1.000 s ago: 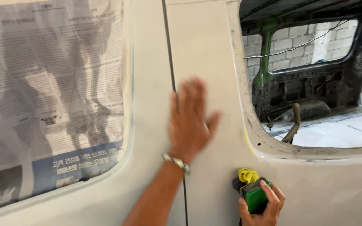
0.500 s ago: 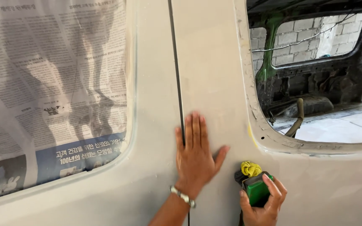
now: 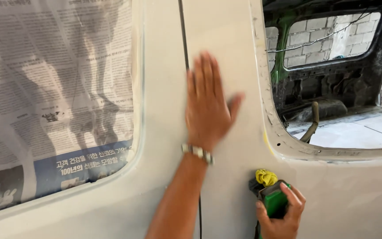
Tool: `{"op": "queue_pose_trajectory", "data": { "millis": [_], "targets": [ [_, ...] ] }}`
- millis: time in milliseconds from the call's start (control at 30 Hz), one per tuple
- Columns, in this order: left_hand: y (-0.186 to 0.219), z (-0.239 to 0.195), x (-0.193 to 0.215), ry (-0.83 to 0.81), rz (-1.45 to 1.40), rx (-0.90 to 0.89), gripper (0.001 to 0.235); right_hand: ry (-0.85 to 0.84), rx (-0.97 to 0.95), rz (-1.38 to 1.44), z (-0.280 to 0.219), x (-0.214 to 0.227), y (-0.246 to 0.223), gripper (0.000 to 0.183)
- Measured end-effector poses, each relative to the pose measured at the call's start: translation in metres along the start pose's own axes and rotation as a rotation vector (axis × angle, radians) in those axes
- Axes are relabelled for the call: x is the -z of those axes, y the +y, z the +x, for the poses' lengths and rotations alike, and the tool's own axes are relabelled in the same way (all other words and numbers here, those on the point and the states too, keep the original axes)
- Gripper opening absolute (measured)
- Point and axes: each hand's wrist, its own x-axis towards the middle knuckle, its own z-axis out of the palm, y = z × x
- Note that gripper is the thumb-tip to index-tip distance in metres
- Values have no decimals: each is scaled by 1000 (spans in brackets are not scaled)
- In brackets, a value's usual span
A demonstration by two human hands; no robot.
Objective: The person uses a green sanding block to sand the surface of a white car door, focusing on the area around the window frame. They periodically wipe the surface with a yellow cloth to remove dust and debris.
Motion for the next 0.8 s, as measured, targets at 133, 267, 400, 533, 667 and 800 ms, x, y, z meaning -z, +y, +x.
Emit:
{"op": "queue_pose_trajectory", "data": {
  "millis": [133, 267, 400, 533, 667, 800],
  "targets": [
    [22, -123, 10, -132, -388, -141, 85, -79, -225, 396, 9, -2, -18, 74],
    [27, -208, 9, -156, -800, -114, 71, -230, -368, 665, 23, -16, -36, 74],
    [21, -256, -27, 187, -673, 54, 45, -506, -276, 613, 52, -29, -82, 79],
    [10, -261, -39, 268, -464, -16, 37, -537, 255, 78, 118, -60, -141, 80],
    [11, -262, -38, 313, -473, -39, 37, -533, 560, -251, 176, -98, -154, 79],
    [11, -261, -43, 312, -479, -36, 38, -497, 851, -450, 253, -151, -165, 72]
  ]
}}
